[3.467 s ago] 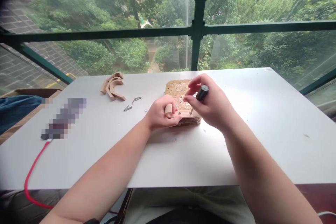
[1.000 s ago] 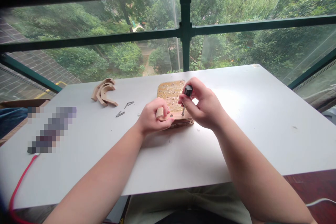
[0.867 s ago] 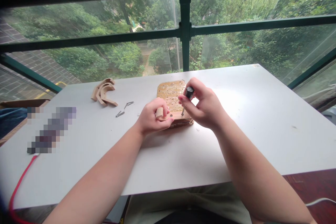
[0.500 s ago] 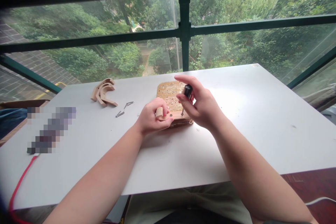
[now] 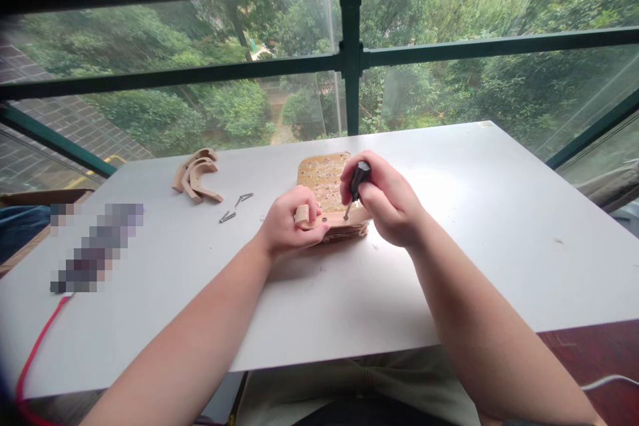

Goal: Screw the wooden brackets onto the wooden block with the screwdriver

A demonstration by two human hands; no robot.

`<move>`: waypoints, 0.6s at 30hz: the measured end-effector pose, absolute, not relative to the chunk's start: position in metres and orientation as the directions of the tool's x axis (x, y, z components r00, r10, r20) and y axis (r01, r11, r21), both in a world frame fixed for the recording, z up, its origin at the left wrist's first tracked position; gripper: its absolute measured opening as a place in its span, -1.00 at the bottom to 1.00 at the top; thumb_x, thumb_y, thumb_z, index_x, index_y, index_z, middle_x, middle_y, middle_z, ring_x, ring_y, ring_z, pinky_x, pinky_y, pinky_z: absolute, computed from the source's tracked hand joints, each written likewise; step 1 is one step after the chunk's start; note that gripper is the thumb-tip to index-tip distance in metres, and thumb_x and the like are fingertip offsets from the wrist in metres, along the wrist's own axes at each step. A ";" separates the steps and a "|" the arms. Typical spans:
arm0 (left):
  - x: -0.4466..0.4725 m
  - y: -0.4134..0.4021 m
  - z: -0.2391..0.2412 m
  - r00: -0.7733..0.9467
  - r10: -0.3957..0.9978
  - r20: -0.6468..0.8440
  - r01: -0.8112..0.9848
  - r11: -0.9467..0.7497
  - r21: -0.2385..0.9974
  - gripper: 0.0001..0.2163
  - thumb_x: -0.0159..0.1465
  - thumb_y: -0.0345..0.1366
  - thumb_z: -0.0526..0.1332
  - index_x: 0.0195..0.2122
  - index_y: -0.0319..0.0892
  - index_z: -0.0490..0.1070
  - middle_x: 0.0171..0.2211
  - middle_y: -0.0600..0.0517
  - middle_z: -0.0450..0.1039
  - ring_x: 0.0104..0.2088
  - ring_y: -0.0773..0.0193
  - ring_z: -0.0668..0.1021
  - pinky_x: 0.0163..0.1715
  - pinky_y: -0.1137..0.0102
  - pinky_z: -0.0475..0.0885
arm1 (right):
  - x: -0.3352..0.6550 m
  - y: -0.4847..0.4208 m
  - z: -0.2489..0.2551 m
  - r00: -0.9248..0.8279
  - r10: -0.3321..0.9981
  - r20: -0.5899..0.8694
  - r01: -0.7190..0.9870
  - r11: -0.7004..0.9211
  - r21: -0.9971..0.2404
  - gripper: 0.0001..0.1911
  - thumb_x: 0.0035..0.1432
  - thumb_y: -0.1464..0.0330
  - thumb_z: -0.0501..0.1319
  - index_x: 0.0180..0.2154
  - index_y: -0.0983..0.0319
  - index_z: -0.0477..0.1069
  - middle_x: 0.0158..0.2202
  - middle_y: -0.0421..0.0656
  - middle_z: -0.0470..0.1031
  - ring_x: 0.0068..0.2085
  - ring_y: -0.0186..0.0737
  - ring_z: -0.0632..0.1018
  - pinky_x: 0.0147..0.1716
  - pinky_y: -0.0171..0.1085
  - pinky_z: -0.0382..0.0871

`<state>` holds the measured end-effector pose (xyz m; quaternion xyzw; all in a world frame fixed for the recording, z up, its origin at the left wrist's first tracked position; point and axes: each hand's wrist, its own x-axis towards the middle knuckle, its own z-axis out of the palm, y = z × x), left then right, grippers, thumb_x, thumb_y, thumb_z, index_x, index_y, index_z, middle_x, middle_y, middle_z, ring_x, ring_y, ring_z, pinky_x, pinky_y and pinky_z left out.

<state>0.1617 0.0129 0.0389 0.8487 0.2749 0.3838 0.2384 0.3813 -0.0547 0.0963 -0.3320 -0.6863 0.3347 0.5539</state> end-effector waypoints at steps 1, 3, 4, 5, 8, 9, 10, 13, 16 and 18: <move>0.162 0.013 0.039 0.555 0.651 0.519 0.285 -0.734 0.616 -0.78 0.04 -0.31 0.37 -0.49 -0.11 0.28 -0.46 0.06 0.40 -0.33 0.21 0.47 -0.30 0.30 0.42 | 0.382 -0.055 0.096 -0.160 0.825 0.543 0.091 0.560 -0.824 -0.80 0.24 0.51 0.06 -0.15 0.22 0.39 -0.35 -0.17 0.52 -0.35 -0.28 0.50 -0.36 -0.28 0.37; 0.162 0.013 0.038 0.556 0.650 0.518 0.286 -0.735 0.615 -0.78 0.04 -0.32 0.37 -0.49 -0.12 0.28 -0.45 0.06 0.41 -0.34 0.21 0.47 -0.29 0.30 0.42 | 0.382 -0.055 0.095 -0.150 0.822 0.549 0.102 0.565 -0.818 -0.80 0.23 0.53 0.08 -0.16 0.23 0.40 -0.35 -0.16 0.53 -0.34 -0.28 0.53 -0.35 -0.28 0.38; 0.162 0.013 0.038 0.557 0.648 0.520 0.284 -0.736 0.614 -0.78 0.05 -0.32 0.37 -0.49 -0.12 0.28 -0.45 0.06 0.41 -0.34 0.21 0.47 -0.29 0.30 0.42 | 0.382 -0.055 0.095 -0.148 0.818 0.555 0.098 0.571 -0.815 -0.81 0.23 0.53 0.10 -0.16 0.23 0.41 -0.35 -0.15 0.54 -0.34 -0.27 0.54 -0.34 -0.27 0.40; 0.161 0.013 0.038 0.557 0.646 0.522 0.281 -0.738 0.613 -0.78 0.05 -0.32 0.37 -0.49 -0.12 0.28 -0.44 0.06 0.41 -0.35 0.21 0.47 -0.29 0.29 0.42 | 0.382 -0.055 0.095 -0.148 0.814 0.561 0.092 0.576 -0.812 -0.82 0.23 0.53 0.13 -0.15 0.23 0.42 -0.35 -0.15 0.54 -0.33 -0.26 0.56 -0.33 -0.26 0.41; 0.161 0.013 0.039 0.559 0.641 0.525 0.277 -0.742 0.611 -0.78 0.05 -0.32 0.37 -0.49 -0.12 0.28 -0.44 0.05 0.41 -0.35 0.21 0.47 -0.29 0.29 0.42 | 0.381 -0.055 0.099 -0.141 0.801 0.581 0.122 0.597 -0.793 -0.88 0.23 0.50 0.22 -0.18 0.25 0.46 -0.34 -0.11 0.56 -0.31 -0.22 0.59 -0.31 -0.24 0.45; 0.161 0.013 0.039 0.560 0.640 0.526 0.276 -0.743 0.610 -0.78 0.05 -0.32 0.37 -0.49 -0.12 0.28 -0.44 0.05 0.41 -0.35 0.21 0.47 -0.30 0.29 0.42 | 0.380 -0.055 0.101 -0.139 0.796 0.589 0.147 0.605 -0.783 -0.90 0.22 0.50 0.24 -0.20 0.26 0.47 -0.35 -0.10 0.56 -0.32 -0.22 0.59 -0.32 -0.24 0.45; 0.162 0.013 0.039 0.561 0.638 0.527 0.274 -0.744 0.609 -0.78 0.04 -0.32 0.37 -0.49 -0.12 0.28 -0.44 0.05 0.41 -0.35 0.21 0.47 -0.30 0.29 0.42 | 0.380 -0.055 0.102 -0.141 0.793 0.593 0.172 0.610 -0.774 -0.93 0.22 0.49 0.26 -0.23 0.26 0.47 -0.35 -0.10 0.56 -0.33 -0.22 0.59 -0.34 -0.24 0.44; 0.162 0.013 0.039 0.565 0.635 0.527 0.273 -0.747 0.607 -0.78 0.04 -0.33 0.37 -0.49 -0.12 0.27 -0.44 0.06 0.41 -0.35 0.21 0.47 -0.29 0.29 0.42 | 0.380 -0.055 0.103 -0.139 0.794 0.591 0.220 0.607 -0.764 -0.95 0.21 0.46 0.31 -0.30 0.24 0.45 -0.40 -0.12 0.55 -0.35 -0.22 0.58 -0.40 -0.25 0.40; 0.162 0.013 0.038 0.563 0.641 0.521 0.282 -0.743 0.607 -0.76 0.05 -0.32 0.37 -0.50 -0.12 0.26 -0.45 0.05 0.40 -0.34 0.20 0.48 -0.29 0.29 0.42 | 0.381 -0.051 0.098 -0.099 0.798 0.595 0.248 0.598 -0.762 -0.78 0.13 0.38 0.42 -0.38 0.19 0.37 -0.40 -0.16 0.51 -0.36 -0.23 0.54 -0.46 -0.26 0.33; 0.162 0.014 0.038 0.564 0.640 0.522 0.283 -0.744 0.606 -0.76 0.05 -0.31 0.37 -0.50 -0.11 0.26 -0.45 0.05 0.40 -0.34 0.20 0.48 -0.29 0.28 0.42 | 0.382 -0.049 0.093 -0.075 0.796 0.600 0.263 0.597 -0.758 -0.66 0.06 0.33 0.48 -0.42 0.17 0.30 -0.41 -0.19 0.48 -0.40 -0.26 0.48 -0.50 -0.27 0.26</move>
